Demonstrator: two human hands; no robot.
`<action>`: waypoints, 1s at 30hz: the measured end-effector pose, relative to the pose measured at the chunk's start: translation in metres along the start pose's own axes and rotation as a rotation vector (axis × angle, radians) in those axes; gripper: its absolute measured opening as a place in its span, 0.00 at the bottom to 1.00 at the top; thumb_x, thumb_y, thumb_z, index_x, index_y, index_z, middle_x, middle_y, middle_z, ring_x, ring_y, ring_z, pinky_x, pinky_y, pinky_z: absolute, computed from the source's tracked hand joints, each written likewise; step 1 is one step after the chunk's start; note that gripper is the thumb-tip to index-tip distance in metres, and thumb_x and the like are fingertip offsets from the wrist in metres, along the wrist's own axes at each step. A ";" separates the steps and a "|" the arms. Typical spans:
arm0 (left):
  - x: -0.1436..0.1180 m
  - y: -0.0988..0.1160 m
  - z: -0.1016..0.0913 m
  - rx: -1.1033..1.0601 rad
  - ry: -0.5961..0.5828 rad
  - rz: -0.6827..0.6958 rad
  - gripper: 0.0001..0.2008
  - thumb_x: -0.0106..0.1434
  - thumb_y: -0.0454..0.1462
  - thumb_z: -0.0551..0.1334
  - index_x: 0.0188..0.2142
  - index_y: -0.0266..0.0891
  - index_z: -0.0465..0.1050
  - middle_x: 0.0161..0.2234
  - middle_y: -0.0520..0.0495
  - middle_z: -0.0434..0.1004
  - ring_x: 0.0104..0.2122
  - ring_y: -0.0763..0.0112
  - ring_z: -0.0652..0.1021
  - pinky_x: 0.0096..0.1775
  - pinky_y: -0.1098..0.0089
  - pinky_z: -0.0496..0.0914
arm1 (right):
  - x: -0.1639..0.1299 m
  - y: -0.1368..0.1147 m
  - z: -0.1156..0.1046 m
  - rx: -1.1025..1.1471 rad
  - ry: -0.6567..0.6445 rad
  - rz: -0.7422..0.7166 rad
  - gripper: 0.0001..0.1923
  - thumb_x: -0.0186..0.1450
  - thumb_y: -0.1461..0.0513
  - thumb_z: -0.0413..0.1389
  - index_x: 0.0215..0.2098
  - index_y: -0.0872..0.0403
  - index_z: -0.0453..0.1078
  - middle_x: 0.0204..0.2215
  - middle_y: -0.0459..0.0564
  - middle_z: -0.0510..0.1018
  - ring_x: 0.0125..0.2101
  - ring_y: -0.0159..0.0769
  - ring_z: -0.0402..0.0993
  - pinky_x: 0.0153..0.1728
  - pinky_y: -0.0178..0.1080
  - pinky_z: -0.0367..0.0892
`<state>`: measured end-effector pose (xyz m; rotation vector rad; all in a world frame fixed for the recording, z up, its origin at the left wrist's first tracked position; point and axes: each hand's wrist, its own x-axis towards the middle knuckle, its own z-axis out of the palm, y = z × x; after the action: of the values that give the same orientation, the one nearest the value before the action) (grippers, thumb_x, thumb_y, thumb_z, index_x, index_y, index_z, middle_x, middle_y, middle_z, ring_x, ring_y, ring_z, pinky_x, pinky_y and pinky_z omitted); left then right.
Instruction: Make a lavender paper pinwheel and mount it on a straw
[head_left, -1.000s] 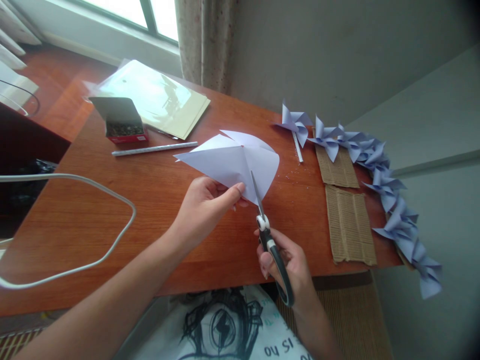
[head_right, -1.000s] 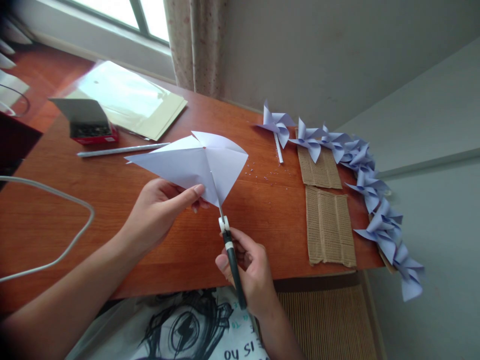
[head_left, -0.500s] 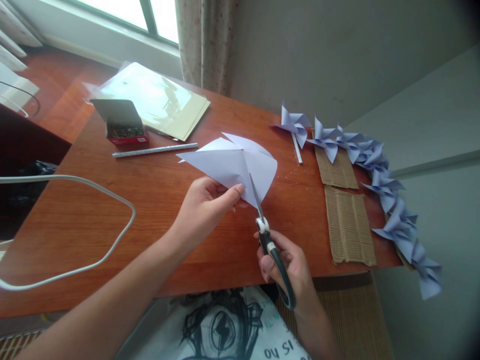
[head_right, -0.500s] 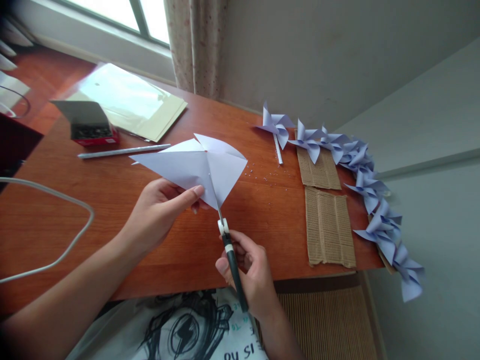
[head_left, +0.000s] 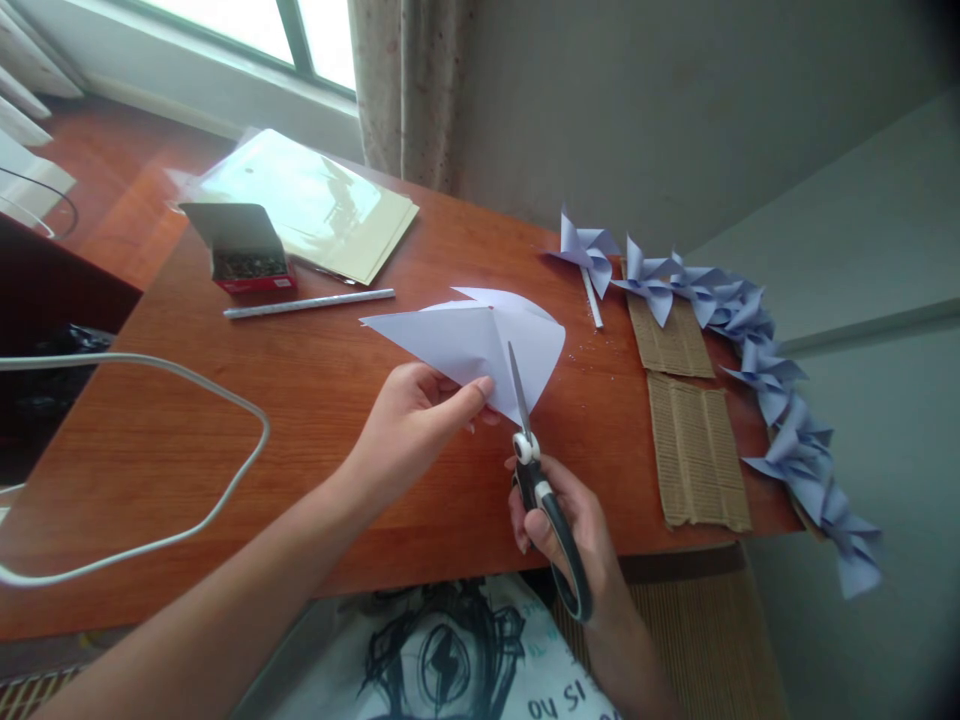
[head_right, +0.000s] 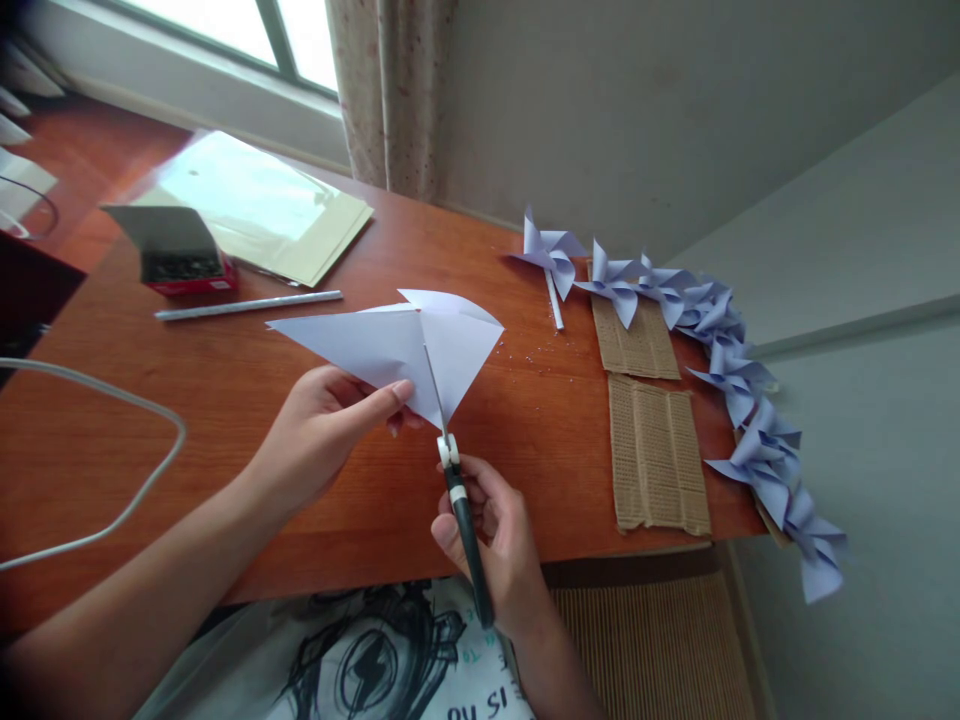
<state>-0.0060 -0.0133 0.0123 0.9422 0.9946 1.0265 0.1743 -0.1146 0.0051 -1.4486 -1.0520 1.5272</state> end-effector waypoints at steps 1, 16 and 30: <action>0.000 0.000 0.000 0.002 -0.001 -0.003 0.09 0.63 0.37 0.68 0.27 0.35 0.80 0.24 0.50 0.82 0.26 0.73 0.79 0.29 0.76 0.70 | 0.000 0.001 0.000 0.001 -0.007 0.002 0.29 0.62 0.44 0.64 0.52 0.54 0.70 0.29 0.45 0.71 0.26 0.29 0.62 0.27 0.33 0.60; -0.001 0.003 0.001 0.060 -0.017 -0.018 0.11 0.62 0.39 0.68 0.26 0.35 0.79 0.24 0.47 0.83 0.26 0.69 0.80 0.29 0.74 0.71 | 0.003 0.002 -0.003 -0.018 0.001 0.019 0.30 0.61 0.44 0.64 0.53 0.54 0.69 0.30 0.46 0.71 0.27 0.31 0.64 0.27 0.34 0.60; 0.000 0.002 0.000 0.067 -0.017 -0.019 0.11 0.62 0.40 0.68 0.26 0.35 0.79 0.25 0.47 0.83 0.26 0.69 0.80 0.29 0.74 0.71 | 0.004 0.007 -0.009 -0.030 -0.022 0.010 0.29 0.62 0.46 0.65 0.54 0.55 0.71 0.29 0.45 0.70 0.24 0.29 0.61 0.26 0.34 0.59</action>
<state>-0.0067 -0.0132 0.0142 0.9933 1.0272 0.9723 0.1831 -0.1130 -0.0030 -1.4623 -1.0861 1.5435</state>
